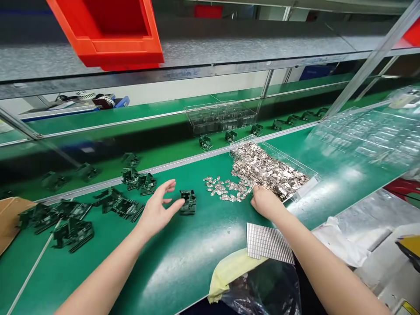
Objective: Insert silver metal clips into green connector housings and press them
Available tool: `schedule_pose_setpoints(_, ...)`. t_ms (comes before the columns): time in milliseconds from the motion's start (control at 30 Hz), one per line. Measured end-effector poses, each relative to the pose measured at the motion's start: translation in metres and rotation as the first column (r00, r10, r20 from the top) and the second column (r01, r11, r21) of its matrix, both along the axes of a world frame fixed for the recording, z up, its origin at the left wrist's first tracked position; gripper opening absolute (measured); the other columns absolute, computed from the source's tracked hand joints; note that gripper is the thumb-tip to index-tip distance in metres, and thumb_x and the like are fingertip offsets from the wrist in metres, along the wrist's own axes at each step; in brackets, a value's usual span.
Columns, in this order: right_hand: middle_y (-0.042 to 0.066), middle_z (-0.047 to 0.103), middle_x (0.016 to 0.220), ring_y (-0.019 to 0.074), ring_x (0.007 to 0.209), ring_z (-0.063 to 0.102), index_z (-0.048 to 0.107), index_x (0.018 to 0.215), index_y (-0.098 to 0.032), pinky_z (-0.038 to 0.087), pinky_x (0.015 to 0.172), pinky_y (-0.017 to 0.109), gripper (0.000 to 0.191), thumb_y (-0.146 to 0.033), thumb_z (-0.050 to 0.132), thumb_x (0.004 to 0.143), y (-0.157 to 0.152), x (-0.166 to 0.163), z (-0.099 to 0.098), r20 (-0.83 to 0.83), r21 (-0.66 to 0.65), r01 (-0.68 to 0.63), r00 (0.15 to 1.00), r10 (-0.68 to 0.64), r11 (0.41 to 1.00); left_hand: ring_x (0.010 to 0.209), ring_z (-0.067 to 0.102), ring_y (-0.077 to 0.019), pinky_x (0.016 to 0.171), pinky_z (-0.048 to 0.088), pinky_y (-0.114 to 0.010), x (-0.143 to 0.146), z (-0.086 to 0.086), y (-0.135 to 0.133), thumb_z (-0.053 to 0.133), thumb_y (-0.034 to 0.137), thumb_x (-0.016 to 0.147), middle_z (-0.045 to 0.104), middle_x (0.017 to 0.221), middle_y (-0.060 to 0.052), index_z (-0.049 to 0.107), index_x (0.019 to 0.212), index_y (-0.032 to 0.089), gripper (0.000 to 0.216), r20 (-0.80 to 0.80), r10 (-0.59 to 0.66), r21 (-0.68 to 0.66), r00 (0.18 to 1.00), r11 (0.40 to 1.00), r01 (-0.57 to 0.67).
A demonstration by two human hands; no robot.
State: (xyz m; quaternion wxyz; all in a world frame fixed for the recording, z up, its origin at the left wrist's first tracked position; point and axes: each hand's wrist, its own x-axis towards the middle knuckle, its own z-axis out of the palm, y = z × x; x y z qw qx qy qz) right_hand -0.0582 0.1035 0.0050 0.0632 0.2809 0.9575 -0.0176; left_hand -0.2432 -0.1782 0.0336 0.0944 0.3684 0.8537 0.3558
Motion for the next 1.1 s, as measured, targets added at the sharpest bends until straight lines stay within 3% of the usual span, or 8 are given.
schedule_pose_setpoints(167,0.018,0.064,0.094,0.0270,0.084,0.065,0.056,0.096,-0.009,0.047,0.074,0.034,0.016,-0.010,0.042,0.088,-0.001,0.007,-0.001,-0.149,-0.042,0.087,0.984,-0.093,0.995,0.138,0.035,-0.0340,0.110,0.035,-0.050,-0.008,-0.039,-0.011,0.074,0.047,0.068,0.038,0.149,-0.017,0.018,0.148,0.023,0.100,0.084,-0.084,-0.052,0.993,0.995,0.089)
schedule_pose_setpoints(300,0.008,0.066,0.082,0.0182,0.072,0.066,0.054,0.099,-0.013,0.051,0.068,0.027,0.017,-0.016,0.038,0.094,-0.023,0.027,0.009,-0.292,-0.198,0.119,0.940,-0.174,0.973,0.126,0.050,-0.0341,0.106,0.040,-0.051,-0.003,-0.045,0.005,0.075,0.040,0.067,0.051,0.134,-0.013,0.041,0.132,0.023,0.075,0.089,-0.123,0.019,0.988,0.992,0.122)
schedule_pose_setpoints(367,0.005,0.067,0.079,0.0157,0.066,0.066,0.057,0.100,-0.015,0.053,0.062,0.024,0.019,-0.025,0.041,0.095,-0.049,0.042,0.013,-0.458,-0.440,0.038,0.850,-0.261,0.897,0.114,0.059,-0.0300,0.098,0.049,-0.046,0.012,-0.041,0.013,0.076,0.037,0.066,0.051,0.130,-0.012,0.044,0.122,0.022,0.067,0.248,-0.169,0.184,0.954,0.975,0.125)
schedule_pose_setpoints(433,0.004,0.067,0.077,0.0157,0.062,0.065,0.063,0.097,-0.018,0.054,0.057,0.025,0.021,-0.034,0.050,0.092,-0.079,0.058,0.016,-0.603,-0.645,-0.138,0.697,-0.389,0.752,0.102,0.065,-0.0251,0.088,0.055,-0.040,0.038,-0.036,0.021,0.078,0.037,0.064,0.055,0.124,-0.010,0.040,0.120,0.023,0.069,0.471,-0.246,0.338,0.847,0.937,0.084)
schedule_pose_setpoints(533,0.004,0.067,0.083,0.0152,0.065,0.064,0.071,0.093,-0.022,0.054,0.058,0.025,0.016,-0.030,0.058,0.088,-0.120,0.077,0.021,-0.699,-0.682,-0.293,0.530,-0.481,0.670,0.090,0.068,-0.0206,0.082,0.056,-0.034,0.086,-0.025,0.034,0.081,0.036,0.062,0.062,0.111,-0.006,0.038,0.118,0.025,0.071,0.661,-0.389,0.461,0.642,0.885,0.061)
schedule_pose_setpoints(733,0.003,0.065,0.076,0.0170,0.068,0.061,0.071,0.082,-0.023,0.049,0.058,0.026,0.008,-0.021,0.064,0.085,-0.155,0.101,0.027,-0.736,-0.645,-0.197,0.418,-0.532,0.738,0.079,0.065,-0.0142,0.073,0.054,-0.025,0.145,-0.016,0.047,0.082,0.029,0.065,0.063,0.092,0.000,0.043,0.113,0.028,0.061,0.745,-0.518,0.551,0.421,0.833,0.051)
schedule_pose_setpoints(900,0.004,0.058,0.080,0.0183,0.075,0.058,0.069,0.080,-0.021,0.048,0.065,0.029,0.010,-0.014,0.063,0.082,-0.163,0.107,0.022,-0.805,-0.463,-0.080,0.455,-0.381,0.883,0.075,0.062,-0.0093,0.069,0.051,-0.017,0.152,-0.022,0.041,0.075,0.025,0.075,0.062,0.091,0.001,0.048,0.114,0.029,0.048,0.746,-0.538,0.567,0.393,0.822,0.050)
schedule_pose_setpoints(1100,0.005,0.054,0.090,0.0199,0.086,0.055,0.065,0.079,-0.020,0.047,0.073,0.032,0.014,-0.007,0.061,0.078,-0.168,0.103,0.013,-0.799,-0.439,-0.057,0.482,-0.360,0.897,0.078,0.062,-0.0054,0.072,0.049,-0.012,0.152,-0.028,0.035,0.068,0.018,0.083,0.062,0.094,0.003,0.049,0.118,0.033,0.042,0.722,-0.596,0.613,0.352,0.787,0.073)
